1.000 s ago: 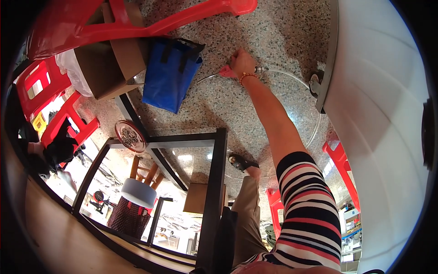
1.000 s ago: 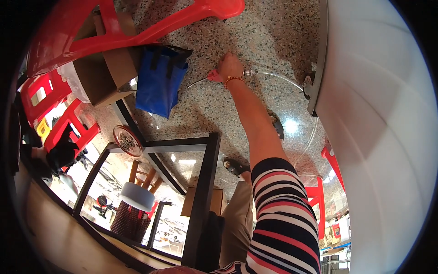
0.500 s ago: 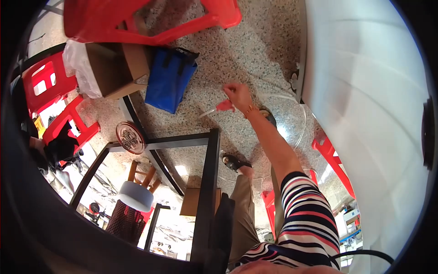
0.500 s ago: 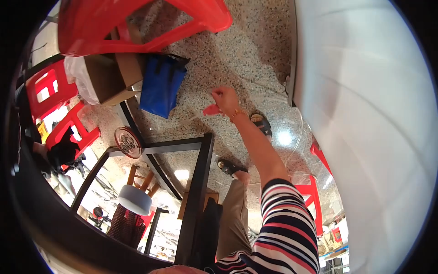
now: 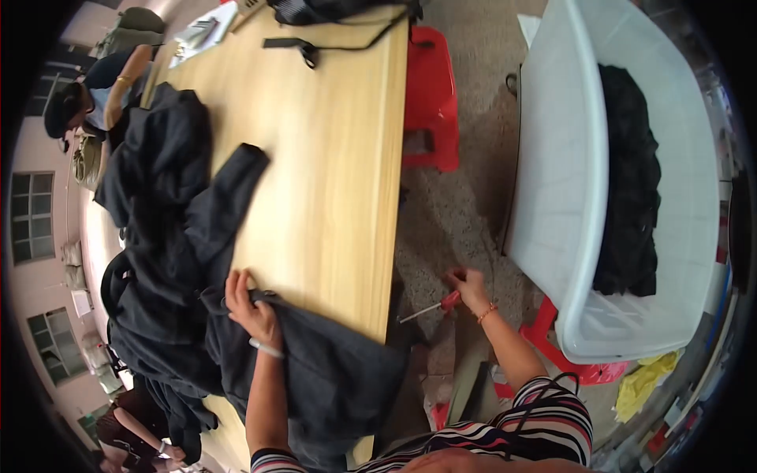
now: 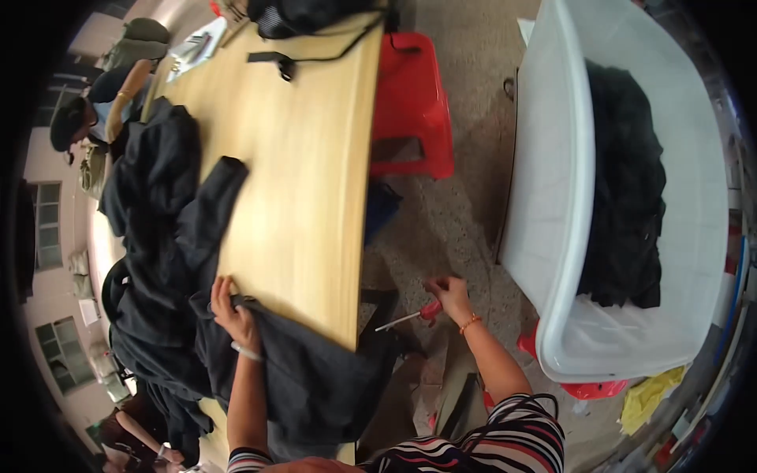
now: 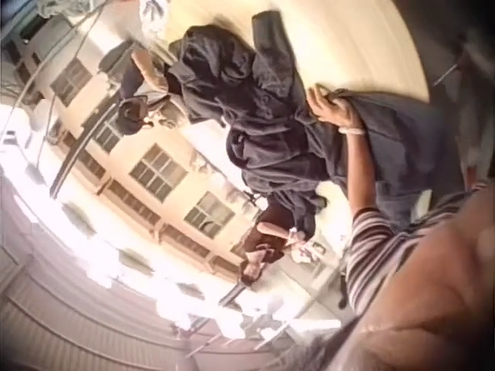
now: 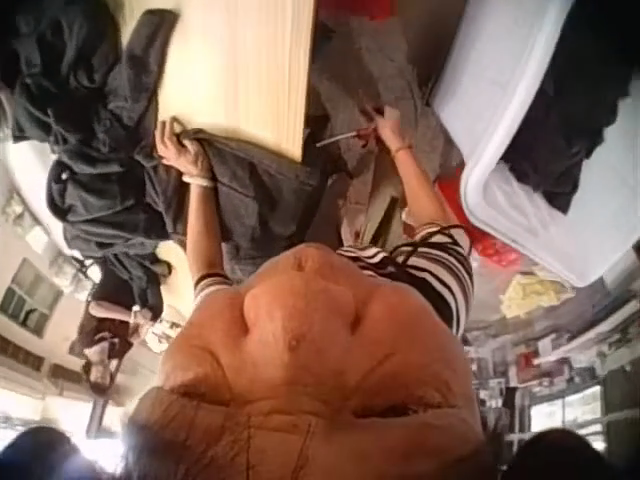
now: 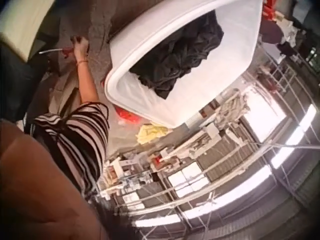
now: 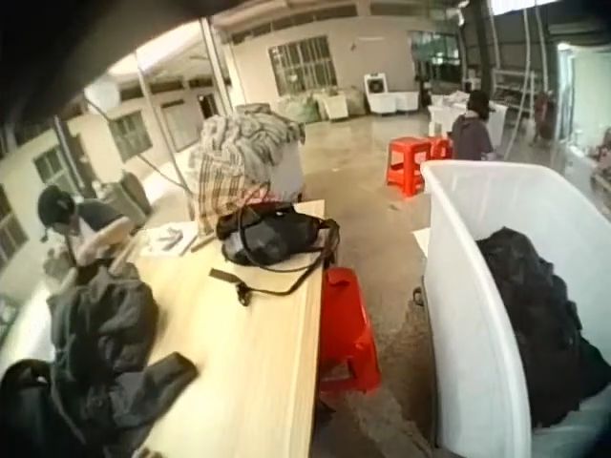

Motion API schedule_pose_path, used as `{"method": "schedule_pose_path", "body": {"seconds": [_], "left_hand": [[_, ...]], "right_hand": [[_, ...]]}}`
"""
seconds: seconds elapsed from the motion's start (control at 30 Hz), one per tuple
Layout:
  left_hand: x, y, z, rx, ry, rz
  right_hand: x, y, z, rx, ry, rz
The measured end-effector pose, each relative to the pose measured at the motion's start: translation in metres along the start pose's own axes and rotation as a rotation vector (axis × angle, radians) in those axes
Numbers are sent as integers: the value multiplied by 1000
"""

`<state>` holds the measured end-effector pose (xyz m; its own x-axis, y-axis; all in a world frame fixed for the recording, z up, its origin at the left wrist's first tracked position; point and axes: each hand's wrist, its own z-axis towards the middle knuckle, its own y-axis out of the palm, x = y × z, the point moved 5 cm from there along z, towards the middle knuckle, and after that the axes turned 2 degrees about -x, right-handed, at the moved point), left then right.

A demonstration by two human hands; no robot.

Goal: Trimming loose threads from black garments using small scissors.

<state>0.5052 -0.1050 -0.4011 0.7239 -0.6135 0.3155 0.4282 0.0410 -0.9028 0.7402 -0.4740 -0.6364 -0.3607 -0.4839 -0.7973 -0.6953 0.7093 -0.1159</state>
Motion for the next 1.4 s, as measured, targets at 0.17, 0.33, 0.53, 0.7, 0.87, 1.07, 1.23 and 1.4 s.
{"method": "schedule_pose_path", "body": {"seconds": [0.17,0.33,0.53,0.7,0.87,1.07,1.23,1.4], "left_hand": [[-3,-12,-9,253,58,-17],[108,-76,-57,-15,-229,-866],[208,-167,-100,-648,-711,-2148],[181,-219,-122,-585,-766,-2243],[150,-242,-153,-441,-892,-2422],[120,-257,-169,-300,-857,-2546],[100,-263,-172,-241,-730,-2647],[87,-268,-172,-160,-734,-2713]], "right_hand": [[-93,-6,-93,-31,-11,295],[-230,7,-176,-208,23,506],[-328,66,-263,-506,31,355],[-332,104,-313,-566,46,279],[-331,133,-340,-618,26,201],[-339,164,-366,-696,-65,50],[-339,191,-382,-778,-113,-20],[-339,206,-387,-832,-82,-29]]}}
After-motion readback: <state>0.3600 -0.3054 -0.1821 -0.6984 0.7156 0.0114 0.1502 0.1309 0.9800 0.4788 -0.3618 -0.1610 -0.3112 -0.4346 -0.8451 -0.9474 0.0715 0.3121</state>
